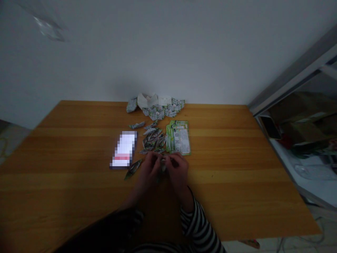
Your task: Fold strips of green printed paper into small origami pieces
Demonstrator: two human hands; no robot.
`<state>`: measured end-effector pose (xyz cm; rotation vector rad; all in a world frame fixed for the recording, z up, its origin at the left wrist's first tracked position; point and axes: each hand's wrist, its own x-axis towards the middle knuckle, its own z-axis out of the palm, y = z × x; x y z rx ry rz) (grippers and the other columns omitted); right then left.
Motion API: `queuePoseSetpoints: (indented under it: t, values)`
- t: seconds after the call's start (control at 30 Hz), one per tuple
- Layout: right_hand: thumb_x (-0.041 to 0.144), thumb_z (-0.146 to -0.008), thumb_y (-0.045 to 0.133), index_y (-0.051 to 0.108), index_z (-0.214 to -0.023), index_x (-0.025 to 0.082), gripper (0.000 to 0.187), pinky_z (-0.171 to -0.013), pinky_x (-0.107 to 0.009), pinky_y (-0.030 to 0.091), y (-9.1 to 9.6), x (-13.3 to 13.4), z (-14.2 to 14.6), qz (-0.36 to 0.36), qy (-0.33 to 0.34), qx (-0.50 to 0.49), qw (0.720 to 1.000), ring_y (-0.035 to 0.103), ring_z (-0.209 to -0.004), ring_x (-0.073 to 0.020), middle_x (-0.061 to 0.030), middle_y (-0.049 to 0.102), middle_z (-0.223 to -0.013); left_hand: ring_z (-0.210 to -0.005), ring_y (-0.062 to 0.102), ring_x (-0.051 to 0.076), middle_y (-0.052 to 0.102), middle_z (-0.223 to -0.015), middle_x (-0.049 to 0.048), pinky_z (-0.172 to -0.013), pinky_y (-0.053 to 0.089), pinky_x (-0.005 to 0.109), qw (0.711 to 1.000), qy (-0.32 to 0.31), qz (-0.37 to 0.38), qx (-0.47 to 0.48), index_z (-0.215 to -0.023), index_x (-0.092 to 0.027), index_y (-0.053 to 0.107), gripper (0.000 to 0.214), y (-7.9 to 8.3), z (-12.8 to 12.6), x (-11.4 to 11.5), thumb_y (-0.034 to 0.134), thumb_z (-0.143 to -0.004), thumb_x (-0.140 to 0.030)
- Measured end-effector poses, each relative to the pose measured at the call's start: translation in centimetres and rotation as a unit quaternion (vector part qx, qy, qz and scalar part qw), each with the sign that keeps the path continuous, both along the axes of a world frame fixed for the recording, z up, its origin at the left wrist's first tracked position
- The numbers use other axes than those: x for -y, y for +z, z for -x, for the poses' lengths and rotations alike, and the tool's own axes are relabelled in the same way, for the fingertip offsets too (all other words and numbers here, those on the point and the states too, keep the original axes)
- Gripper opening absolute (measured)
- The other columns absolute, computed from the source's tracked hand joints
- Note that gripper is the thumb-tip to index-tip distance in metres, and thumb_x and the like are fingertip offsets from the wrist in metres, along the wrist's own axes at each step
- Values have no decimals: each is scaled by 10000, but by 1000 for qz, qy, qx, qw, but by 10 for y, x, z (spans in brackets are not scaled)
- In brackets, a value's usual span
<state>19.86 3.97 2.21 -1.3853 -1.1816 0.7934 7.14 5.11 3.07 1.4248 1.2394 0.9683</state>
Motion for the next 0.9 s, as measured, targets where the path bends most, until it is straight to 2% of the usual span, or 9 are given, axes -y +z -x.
queuePoseSetpoints:
  t: [0.07,0.17,0.27,0.37,0.43,0.53,0.67,0.77,0.9]
  values:
    - [336,-855,573,647,-739,179,209,-556,-240,451,-1,0,0,21,-21,-60,998,554,-618,-147,-10,597,-686,-748,581,145,609,-853,12,-680,457,248,999,21,-8,42,-944,-207,484,77,1,0,-1,442,-927,-269]
    - [367,-866,543,604,-758,180,224,-524,-223,433,-3,-2,-2,41,-56,-132,989,516,-584,-135,9,559,-653,-844,598,163,633,-882,26,-769,471,271,997,12,-14,69,-927,-193,553,132,3,3,-3,423,-913,-216]
    - [371,-885,511,597,-778,182,234,-584,-237,461,-3,-3,-5,36,-73,-155,985,541,-641,-144,-4,574,-702,-941,608,189,658,-952,50,-826,484,297,996,-13,2,93,-877,-179,619,228,8,8,-5,393,-908,-194]
    - [364,-904,494,603,-792,189,235,-675,-262,482,0,-3,-7,-3,-63,-136,989,579,-733,-161,-27,607,-775,-1059,591,214,637,-1105,83,-893,482,327,992,-66,-7,107,-933,-179,656,261,15,14,-5,404,-934,-246]
    - [354,-917,481,602,-807,199,225,-720,-277,487,3,-2,-8,-33,-39,-120,992,595,-789,-173,-35,618,-805,-1080,586,223,630,-1121,91,-923,472,332,991,-101,-32,85,-964,-185,663,169,17,17,-5,542,-892,-278]
    - [324,-937,464,597,-843,216,195,-736,-285,494,6,0,-8,-55,15,-119,991,607,-828,-179,-40,624,-838,-969,628,212,657,-1017,67,-825,509,292,993,-69,-70,63,-910,-190,646,219,13,18,-4,757,-727,-238]
    - [288,-949,462,613,-902,232,168,-744,-297,505,11,1,-18,-67,91,-112,987,618,-890,-186,-61,640,-944,-867,657,196,693,-904,47,-778,515,287,993,-26,-117,22,-853,-195,671,127,3,21,-4,736,-744,-199]
    - [295,-940,487,673,-908,228,200,-776,-321,511,14,0,-32,-70,143,-23,987,619,-942,-209,-80,653,-969,-890,665,206,714,-909,53,-805,509,308,987,-47,-156,-16,-859,-202,697,106,0,26,-5,716,-761,-166]
    - [319,-864,639,714,-966,240,149,-722,-311,542,17,1,-48,-36,195,36,979,652,-853,-204,-64,687,-914,-890,673,209,717,-937,65,-800,514,317,983,-75,-164,-28,-889,-201,701,119,-2,32,-7,713,-775,-170]
